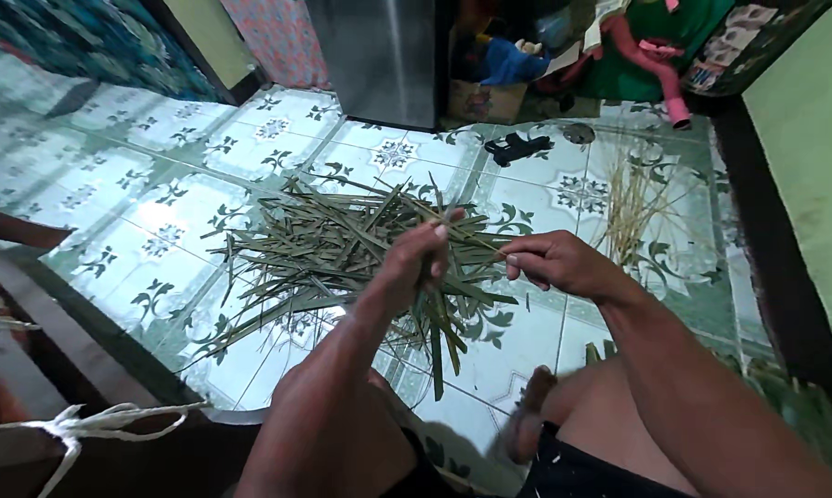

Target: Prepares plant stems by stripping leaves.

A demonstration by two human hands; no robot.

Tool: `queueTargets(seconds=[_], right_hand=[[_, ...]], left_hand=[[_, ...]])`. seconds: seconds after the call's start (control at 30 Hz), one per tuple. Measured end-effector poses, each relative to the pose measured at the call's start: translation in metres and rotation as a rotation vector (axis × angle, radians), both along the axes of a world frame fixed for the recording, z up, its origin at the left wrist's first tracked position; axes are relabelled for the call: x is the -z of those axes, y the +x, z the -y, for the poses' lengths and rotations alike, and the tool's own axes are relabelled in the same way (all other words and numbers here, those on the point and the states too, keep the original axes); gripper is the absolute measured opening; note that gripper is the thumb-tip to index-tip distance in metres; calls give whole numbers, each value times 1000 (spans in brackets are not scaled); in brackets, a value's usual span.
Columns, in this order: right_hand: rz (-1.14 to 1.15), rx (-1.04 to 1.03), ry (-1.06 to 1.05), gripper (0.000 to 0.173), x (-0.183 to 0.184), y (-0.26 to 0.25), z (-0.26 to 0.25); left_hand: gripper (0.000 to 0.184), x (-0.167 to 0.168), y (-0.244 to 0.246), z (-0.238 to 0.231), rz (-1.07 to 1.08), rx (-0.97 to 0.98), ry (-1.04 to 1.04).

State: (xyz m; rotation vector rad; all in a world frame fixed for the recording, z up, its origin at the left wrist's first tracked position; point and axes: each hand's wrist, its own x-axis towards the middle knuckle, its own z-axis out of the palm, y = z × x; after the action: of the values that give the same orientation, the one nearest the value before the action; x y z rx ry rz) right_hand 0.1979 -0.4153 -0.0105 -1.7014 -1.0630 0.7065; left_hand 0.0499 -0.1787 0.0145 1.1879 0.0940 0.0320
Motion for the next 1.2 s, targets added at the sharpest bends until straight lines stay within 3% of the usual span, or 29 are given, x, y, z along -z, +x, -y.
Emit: queueTargets(seconds=[0.13,0.3,0.47,0.63,0.83,1.0,1.2], right_hand=[[34,15,26,25,-1,3,9],[66,21,53,24,-2,-2,6],[79,53,46,23,-2,-2,8],[182,50,149,21,-1,-10,-3],[227,68,178,21,-1,-5,5],[253,86,176,20,-3,-10,1],[271,77,153,22,-1,3,18]], left_hand=[[42,-14,-5,-28,127,-127,-104],[45,0,-4,-2,0,-23,14],[42,-5,-4,-26,52,-148,-69],[46,9,4,19,-97,112,18],[42,-5,1,-18,81,-58,-122],[45,9,5,17,-44,91,-26],[38,-11,-3,-45,148,-238,-162]])
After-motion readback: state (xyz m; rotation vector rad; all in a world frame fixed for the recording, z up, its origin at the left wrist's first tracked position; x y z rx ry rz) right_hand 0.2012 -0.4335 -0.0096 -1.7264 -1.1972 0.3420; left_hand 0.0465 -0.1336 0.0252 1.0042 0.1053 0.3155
